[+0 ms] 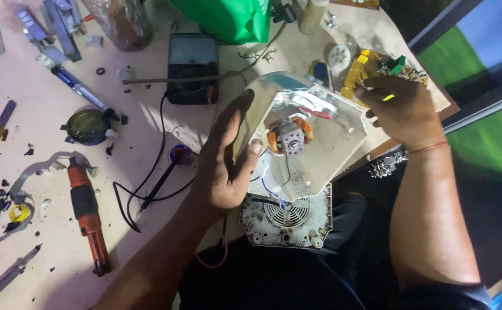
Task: Repairing an electronic motor by testing circuits with a multimeter and using a screwdriver to adjust internal components.
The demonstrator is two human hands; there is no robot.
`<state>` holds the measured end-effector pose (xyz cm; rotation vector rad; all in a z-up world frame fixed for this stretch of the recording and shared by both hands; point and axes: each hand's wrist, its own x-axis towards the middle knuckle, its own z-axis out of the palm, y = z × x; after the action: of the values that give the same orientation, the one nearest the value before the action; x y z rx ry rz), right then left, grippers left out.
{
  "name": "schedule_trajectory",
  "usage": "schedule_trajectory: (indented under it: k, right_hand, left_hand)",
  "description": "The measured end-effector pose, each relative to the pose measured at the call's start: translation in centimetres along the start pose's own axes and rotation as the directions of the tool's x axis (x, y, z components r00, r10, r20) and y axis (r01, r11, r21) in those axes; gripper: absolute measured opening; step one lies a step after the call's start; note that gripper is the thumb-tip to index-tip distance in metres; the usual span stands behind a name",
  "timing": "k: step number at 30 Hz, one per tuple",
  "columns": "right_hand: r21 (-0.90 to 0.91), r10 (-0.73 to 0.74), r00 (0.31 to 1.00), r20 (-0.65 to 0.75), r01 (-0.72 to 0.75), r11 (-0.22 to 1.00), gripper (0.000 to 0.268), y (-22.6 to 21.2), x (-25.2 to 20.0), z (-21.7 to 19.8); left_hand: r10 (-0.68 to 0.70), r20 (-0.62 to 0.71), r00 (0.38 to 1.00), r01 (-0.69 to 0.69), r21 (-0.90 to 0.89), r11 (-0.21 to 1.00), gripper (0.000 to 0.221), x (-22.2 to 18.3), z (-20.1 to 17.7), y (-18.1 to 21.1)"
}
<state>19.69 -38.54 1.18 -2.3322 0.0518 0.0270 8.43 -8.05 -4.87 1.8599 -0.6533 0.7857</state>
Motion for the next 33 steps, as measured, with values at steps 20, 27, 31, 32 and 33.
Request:
schedule_trajectory:
  k: [20, 27, 31, 32, 33]
  right_hand:
    - [-0.635, -0.068, 0.997, 0.048, 0.083, 0.768, 0.047, -1.1, -1.6, 5.2]
    - [-0.775, -0.123, 0.99, 0.071, 0.132, 0.618, 0.036, 2.6, 1.1, 7.7]
    - [-0.873, -0.068, 0.997, 0.046, 0.073, 0.482, 0.031, 2.0, 4.0, 8.9]
    - [-0.872, -0.04, 0.999, 0.031, 0.047, 0.487, 0.033, 1.6, 4.8, 9.2]
    - [-0.873, -0.04, 0.999, 0.032, 0.047, 0.486, 0.033, 1.4, 5.0, 9.3]
  left_hand:
    - [-0.117, -0.144, 0.983, 0.084, -0.212, 0.974, 0.054, 0.4, -0.9, 0.1]
    - [-0.176, -0.061, 0.982, 0.158, -0.233, 0.96, 0.056, 0.0, -0.7, 1.5]
    - [-0.226, -0.015, 0.974, 0.219, -0.207, 0.954, 0.058, -0.2, -1.2, 2.5]
    - [-0.249, 0.008, 0.968, 0.246, -0.198, 0.949, 0.059, -0.3, -1.3, 2.7]
    - [-0.25, 0.007, 0.968, 0.246, -0.198, 0.949, 0.059, -0.2, -1.2, 2.8]
